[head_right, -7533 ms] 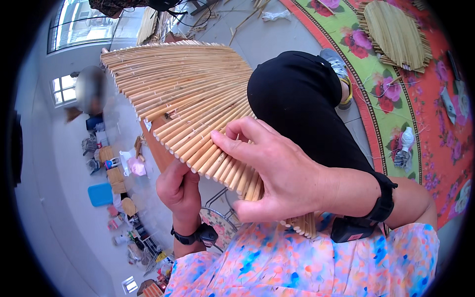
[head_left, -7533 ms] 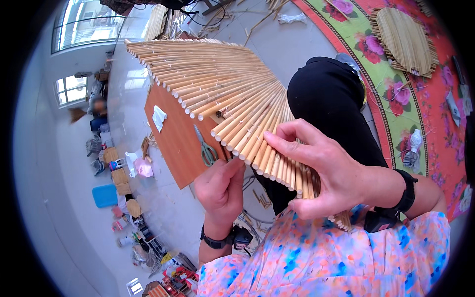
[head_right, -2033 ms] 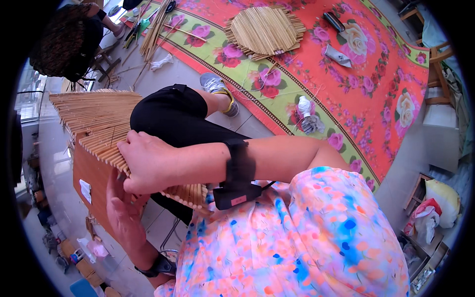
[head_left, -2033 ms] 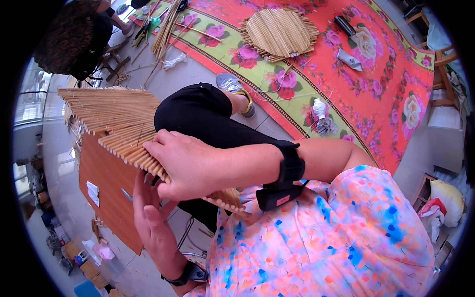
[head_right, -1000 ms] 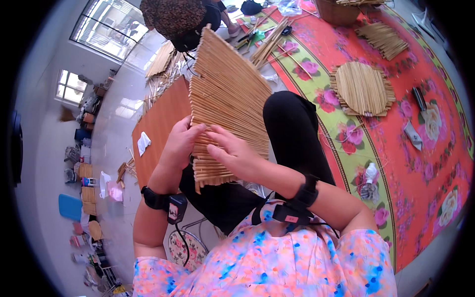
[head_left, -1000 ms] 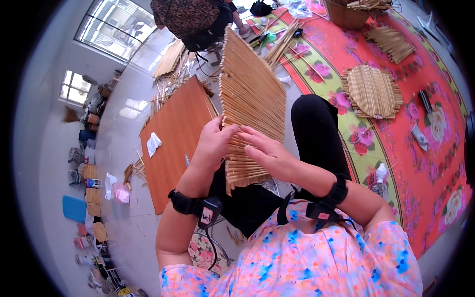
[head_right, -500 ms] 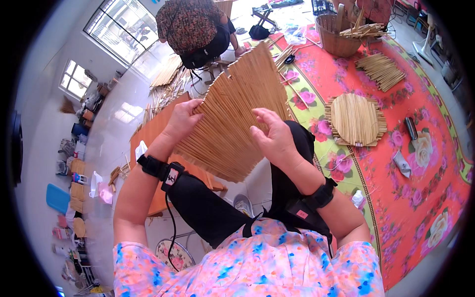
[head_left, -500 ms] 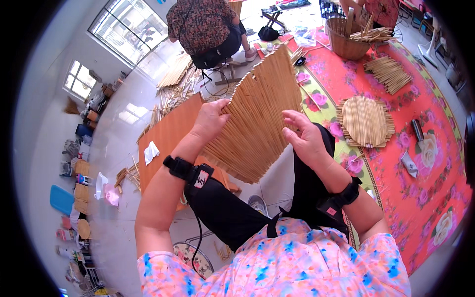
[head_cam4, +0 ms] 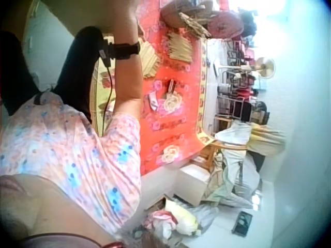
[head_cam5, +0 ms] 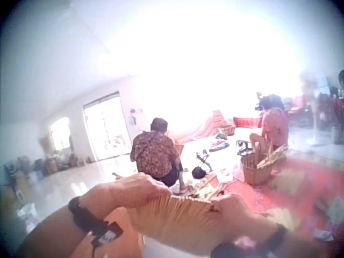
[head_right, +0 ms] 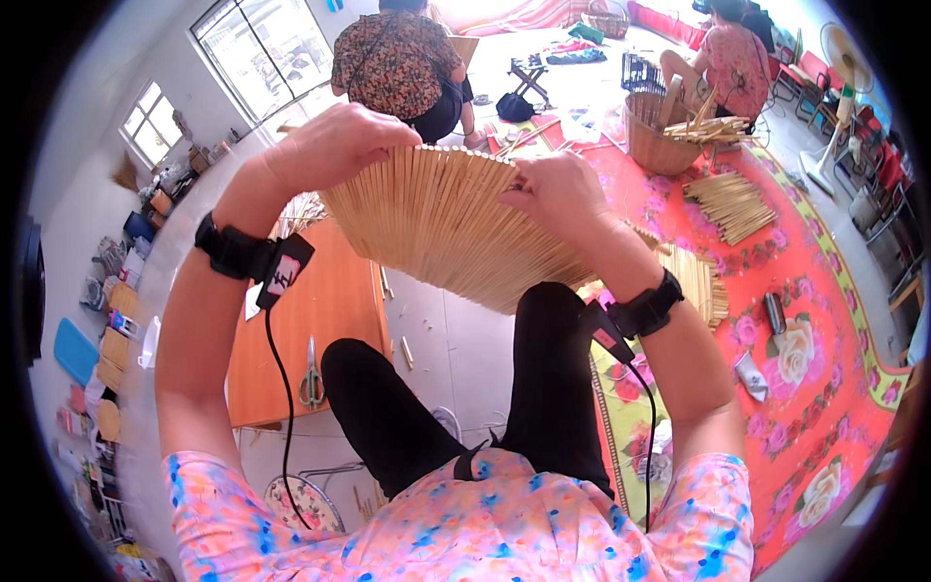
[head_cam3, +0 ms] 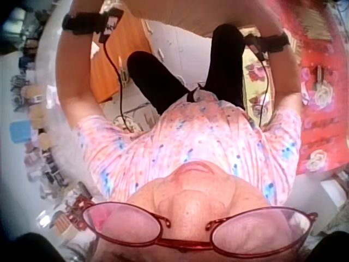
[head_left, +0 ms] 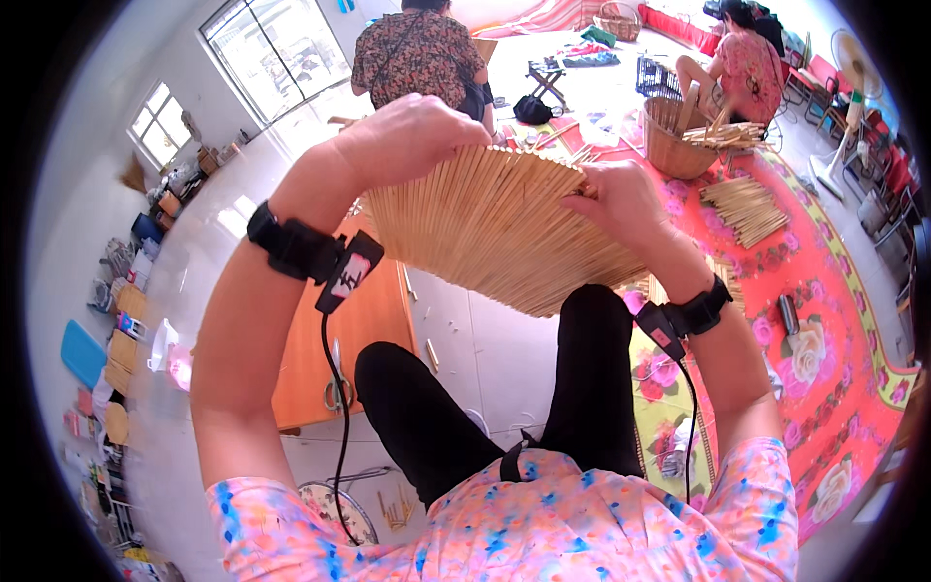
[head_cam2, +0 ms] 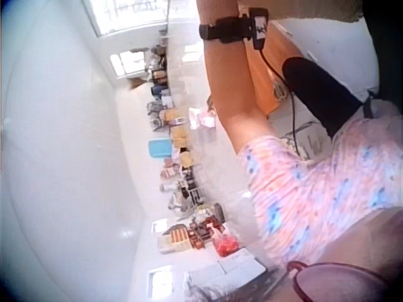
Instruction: The person weaves thin bamboo strips into a fan-shaped mat using a needle and thread. They repeatedly pass the needle through the strips to secure them, occasionally using pliers to trim excess material.
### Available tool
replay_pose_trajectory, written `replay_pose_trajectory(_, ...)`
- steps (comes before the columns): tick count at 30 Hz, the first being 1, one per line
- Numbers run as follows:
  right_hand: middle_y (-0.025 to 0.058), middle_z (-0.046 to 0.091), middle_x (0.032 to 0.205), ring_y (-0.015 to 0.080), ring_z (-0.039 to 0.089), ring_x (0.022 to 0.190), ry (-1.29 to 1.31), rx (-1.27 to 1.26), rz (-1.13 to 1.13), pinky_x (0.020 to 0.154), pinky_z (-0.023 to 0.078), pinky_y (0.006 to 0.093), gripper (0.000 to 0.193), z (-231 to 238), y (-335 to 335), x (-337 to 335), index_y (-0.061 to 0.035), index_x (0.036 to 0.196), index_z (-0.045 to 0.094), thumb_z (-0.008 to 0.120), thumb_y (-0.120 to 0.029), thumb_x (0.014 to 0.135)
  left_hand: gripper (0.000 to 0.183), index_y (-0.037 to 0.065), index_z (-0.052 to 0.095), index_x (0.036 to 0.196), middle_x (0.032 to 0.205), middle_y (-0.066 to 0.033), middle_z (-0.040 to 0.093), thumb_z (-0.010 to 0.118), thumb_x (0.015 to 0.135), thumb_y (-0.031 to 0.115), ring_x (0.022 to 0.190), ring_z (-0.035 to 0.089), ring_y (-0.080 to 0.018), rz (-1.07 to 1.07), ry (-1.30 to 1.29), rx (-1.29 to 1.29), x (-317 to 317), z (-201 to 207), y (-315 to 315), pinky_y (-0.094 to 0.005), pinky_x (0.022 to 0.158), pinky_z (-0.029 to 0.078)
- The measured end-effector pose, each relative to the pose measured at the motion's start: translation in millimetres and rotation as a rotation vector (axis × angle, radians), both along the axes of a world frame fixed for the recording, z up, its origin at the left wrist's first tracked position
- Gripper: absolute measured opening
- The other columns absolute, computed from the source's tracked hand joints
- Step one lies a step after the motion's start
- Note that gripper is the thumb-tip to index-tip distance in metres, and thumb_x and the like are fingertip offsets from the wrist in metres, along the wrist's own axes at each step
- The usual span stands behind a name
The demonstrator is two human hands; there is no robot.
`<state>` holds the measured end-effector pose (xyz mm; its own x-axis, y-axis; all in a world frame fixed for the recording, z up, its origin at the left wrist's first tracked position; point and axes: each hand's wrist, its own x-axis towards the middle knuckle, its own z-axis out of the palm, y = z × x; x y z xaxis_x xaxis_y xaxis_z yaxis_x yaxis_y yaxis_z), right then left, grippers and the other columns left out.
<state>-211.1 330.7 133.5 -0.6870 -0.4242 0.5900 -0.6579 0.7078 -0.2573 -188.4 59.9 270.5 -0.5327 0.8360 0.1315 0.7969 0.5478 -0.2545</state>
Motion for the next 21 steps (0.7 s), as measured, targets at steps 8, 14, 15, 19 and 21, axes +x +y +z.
replay_pose_trajectory(8,0.0154,0.067,0.071,0.0336,0.068,0.071,0.078,-0.189,-0.107,0.063,0.052,0.0412,0.036,25,-24,2,-0.0048,0.082,0.068,0.075,-0.040,0.080,0.026,0.015,0.069,0.106,0.091,-0.0110,0.071,0.058,0.086,0.004,0.090,0.068,-0.0323,0.133,0.300,-0.046,-2,56,8,-0.0446,0.078,0.053)
replay_pose_trajectory(14,0.0169,0.068,0.073,0.0338,0.068,0.069,0.120,-0.445,-0.267,0.065,0.053,0.0412,0.034,4,-66,12,-0.0036,0.084,0.068,0.073,-0.037,0.084,0.025,0.025,0.073,0.104,0.093,-0.0028,0.073,0.056,0.090,0.014,0.091,0.068,-0.0237,0.198,0.546,-0.205,16,72,25,-0.0422,0.084,0.048)
replay_pose_trajectory(15,0.0169,0.069,0.077,0.0332,0.069,0.072,0.072,-0.464,-0.268,0.067,0.053,0.0407,0.030,4,-72,27,-0.0032,0.088,0.070,0.071,-0.033,0.086,0.021,0.025,0.072,0.099,0.091,0.0008,0.073,0.057,0.088,0.014,0.092,0.067,-0.0209,0.172,0.583,-0.196,13,66,24,-0.0427,0.092,0.044)
replay_pose_trajectory(19,0.0165,0.070,0.080,0.0331,0.070,0.074,0.055,-0.577,-0.224,0.067,0.053,0.0401,0.027,-11,-71,38,-0.0042,0.095,0.071,0.070,-0.029,0.086,0.017,0.022,0.069,0.090,0.085,0.0015,0.071,0.056,0.088,0.011,0.092,0.068,-0.0207,-0.078,0.560,-0.172,-1,44,8,-0.0446,0.101,0.040)
replay_pose_trajectory(21,0.0164,0.070,0.080,0.0335,0.069,0.075,0.058,-0.528,-0.224,0.067,0.053,0.0403,0.025,-18,-69,34,-0.0050,0.097,0.071,0.070,-0.028,0.086,0.015,0.021,0.067,0.087,0.081,0.0014,0.070,0.056,0.087,0.010,0.092,0.068,-0.0202,0.014,0.522,-0.273,2,38,3,-0.0445,0.107,0.038)
